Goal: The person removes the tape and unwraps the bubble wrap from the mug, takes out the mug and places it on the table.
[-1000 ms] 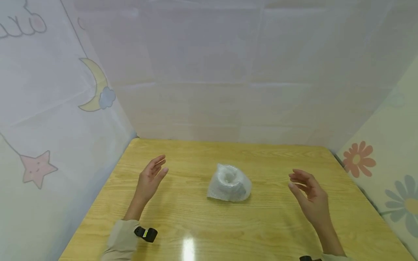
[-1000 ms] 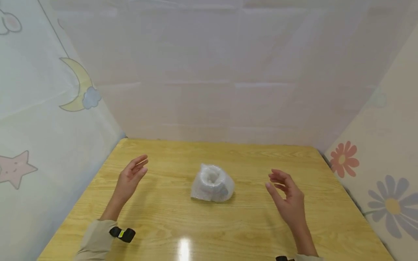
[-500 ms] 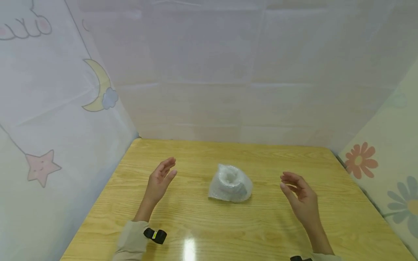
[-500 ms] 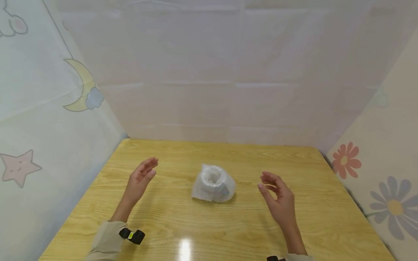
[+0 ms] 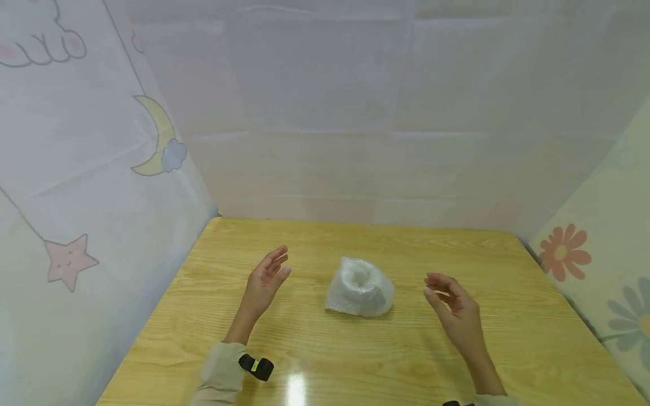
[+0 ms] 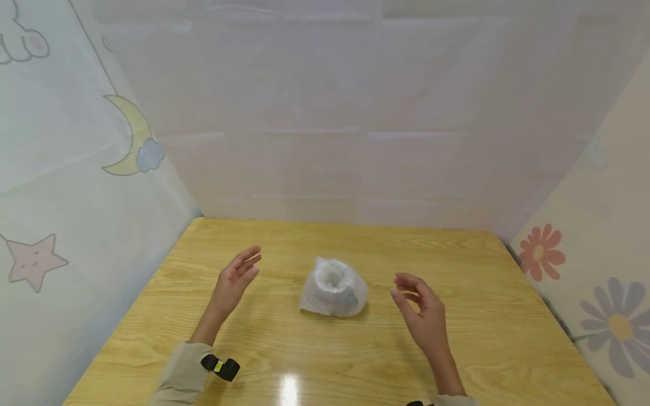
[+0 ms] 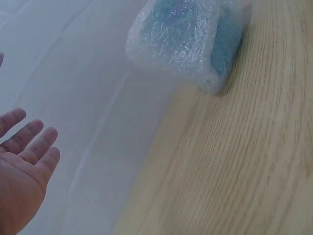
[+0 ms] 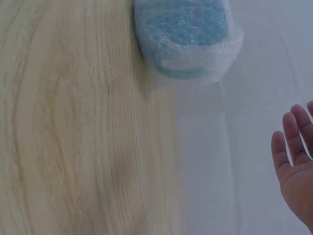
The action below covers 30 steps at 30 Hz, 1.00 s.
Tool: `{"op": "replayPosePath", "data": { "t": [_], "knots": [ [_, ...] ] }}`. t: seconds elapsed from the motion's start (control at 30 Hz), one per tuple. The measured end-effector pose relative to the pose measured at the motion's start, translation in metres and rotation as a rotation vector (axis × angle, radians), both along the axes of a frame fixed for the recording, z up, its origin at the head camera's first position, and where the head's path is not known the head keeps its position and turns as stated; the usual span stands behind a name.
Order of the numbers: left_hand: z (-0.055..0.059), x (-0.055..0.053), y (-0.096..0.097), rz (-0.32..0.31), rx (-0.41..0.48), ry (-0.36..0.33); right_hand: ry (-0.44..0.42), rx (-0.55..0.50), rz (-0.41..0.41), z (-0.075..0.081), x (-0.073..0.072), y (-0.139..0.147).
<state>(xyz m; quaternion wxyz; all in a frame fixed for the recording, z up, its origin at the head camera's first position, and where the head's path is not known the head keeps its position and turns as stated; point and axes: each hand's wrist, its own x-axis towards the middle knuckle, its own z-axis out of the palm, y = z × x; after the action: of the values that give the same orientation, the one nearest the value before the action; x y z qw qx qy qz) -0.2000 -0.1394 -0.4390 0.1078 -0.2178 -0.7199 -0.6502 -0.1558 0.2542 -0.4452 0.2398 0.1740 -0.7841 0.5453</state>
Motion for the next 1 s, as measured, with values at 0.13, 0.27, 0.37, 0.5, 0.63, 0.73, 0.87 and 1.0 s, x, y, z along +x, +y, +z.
{"op": "replayPosePath", "data": {
  "t": [0.13,0.27,0.37,0.5,0.63,0.73,0.87,1.0],
  "knots": [
    [0.011,0.008,0.01,-0.012,0.005,0.008,-0.011,-0.005,0.0,-0.003,-0.002,-0.001],
    [0.012,0.007,0.018,-0.014,0.016,0.015,-0.005,-0.016,0.003,-0.005,-0.004,-0.004],
    [0.01,0.007,0.022,-0.02,0.024,0.004,-0.011,-0.024,0.0,-0.008,-0.004,-0.007],
    [0.007,0.008,0.026,-0.03,0.024,-0.03,-0.022,-0.012,0.001,-0.013,-0.003,-0.01],
    [0.003,0.009,0.029,-0.03,0.024,-0.049,-0.036,0.001,0.016,-0.016,0.0,-0.014],
    [0.001,0.008,0.032,-0.03,0.024,-0.042,-0.022,0.019,0.028,-0.01,0.002,-0.021],
    [-0.001,0.005,0.036,-0.035,0.022,-0.034,0.005,0.036,0.041,0.001,0.007,-0.031],
    [-0.003,0.004,0.039,-0.052,0.021,-0.053,-0.005,0.042,0.032,0.006,0.01,-0.037]
  ]
}}
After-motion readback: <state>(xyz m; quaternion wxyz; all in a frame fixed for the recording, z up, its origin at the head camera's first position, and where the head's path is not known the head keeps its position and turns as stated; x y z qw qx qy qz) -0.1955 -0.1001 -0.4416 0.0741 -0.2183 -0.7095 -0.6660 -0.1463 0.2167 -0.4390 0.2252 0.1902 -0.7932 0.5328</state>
